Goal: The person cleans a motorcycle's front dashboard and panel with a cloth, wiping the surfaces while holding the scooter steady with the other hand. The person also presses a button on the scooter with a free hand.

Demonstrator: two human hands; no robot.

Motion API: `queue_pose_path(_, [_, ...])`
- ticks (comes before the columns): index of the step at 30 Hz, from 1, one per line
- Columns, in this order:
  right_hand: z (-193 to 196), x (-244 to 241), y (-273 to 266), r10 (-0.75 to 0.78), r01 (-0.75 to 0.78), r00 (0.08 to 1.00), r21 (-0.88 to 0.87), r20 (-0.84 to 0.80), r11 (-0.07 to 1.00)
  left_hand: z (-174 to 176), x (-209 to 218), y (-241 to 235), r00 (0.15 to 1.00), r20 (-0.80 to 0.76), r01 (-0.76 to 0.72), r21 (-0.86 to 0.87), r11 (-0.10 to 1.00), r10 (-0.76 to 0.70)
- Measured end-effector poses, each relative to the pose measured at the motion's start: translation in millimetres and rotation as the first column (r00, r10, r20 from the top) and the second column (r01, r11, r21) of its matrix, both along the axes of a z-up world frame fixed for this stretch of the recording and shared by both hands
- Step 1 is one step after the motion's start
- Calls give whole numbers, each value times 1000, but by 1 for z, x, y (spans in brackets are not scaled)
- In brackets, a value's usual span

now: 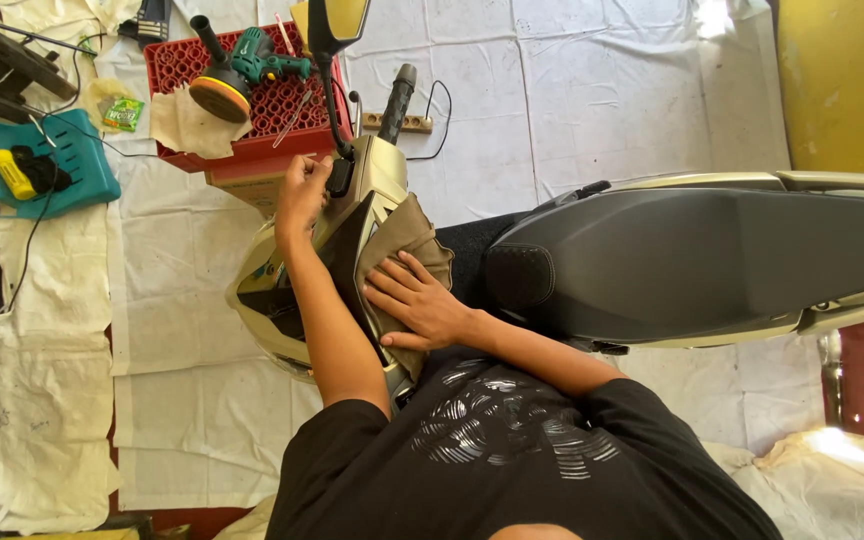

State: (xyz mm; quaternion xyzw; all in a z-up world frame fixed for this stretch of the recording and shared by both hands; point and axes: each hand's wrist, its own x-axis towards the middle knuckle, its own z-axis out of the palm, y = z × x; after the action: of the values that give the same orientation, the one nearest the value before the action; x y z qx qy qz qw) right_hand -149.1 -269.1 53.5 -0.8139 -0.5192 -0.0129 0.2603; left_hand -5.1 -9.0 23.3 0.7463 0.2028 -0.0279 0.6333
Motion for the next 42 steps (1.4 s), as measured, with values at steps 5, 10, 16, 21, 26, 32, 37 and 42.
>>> queue_pose_path(5, [7, 10, 0, -100, 101, 995, 31, -23, 994, -9, 4, -2, 999, 36, 40, -42, 998, -39])
queue_pose_path(10, [-6, -2, 2, 19, -20, 999, 34, 26, 999, -5, 7, 4, 984, 154, 92, -19, 996, -88])
queue_pose_path(16, [5, 7, 1, -115, 124, 984, 64, -138, 990, 1, -1, -1, 965, 256, 105, -154, 982, -63])
queue_pose_path(21, [-18, 7, -1, 33, -35, 998, 26, 56, 999, -2, 3, -2, 914, 321, 232, 85, 969, -247])
queue_pose_path(26, [1, 15, -4, -62, 63, 995, 2, -74, 998, -8, 2, -2, 943, 265, 195, 49, 980, -201])
queue_pose_path(32, [-16, 20, -4, -10, 10, 995, 1, -94, 1000, -11, 5, 0, 952, 228, 190, 83, 978, -204])
queue_pose_path(37, [-10, 12, 3, -107, 114, 990, -78, 96, 990, -9, 5, 5, 960, 191, 174, 158, 972, -203])
queue_pose_path(42, [-27, 17, 0, -17, 14, 1000, -121, -24, 993, -13, 3, 3, 961, 172, 192, 154, 969, -218])
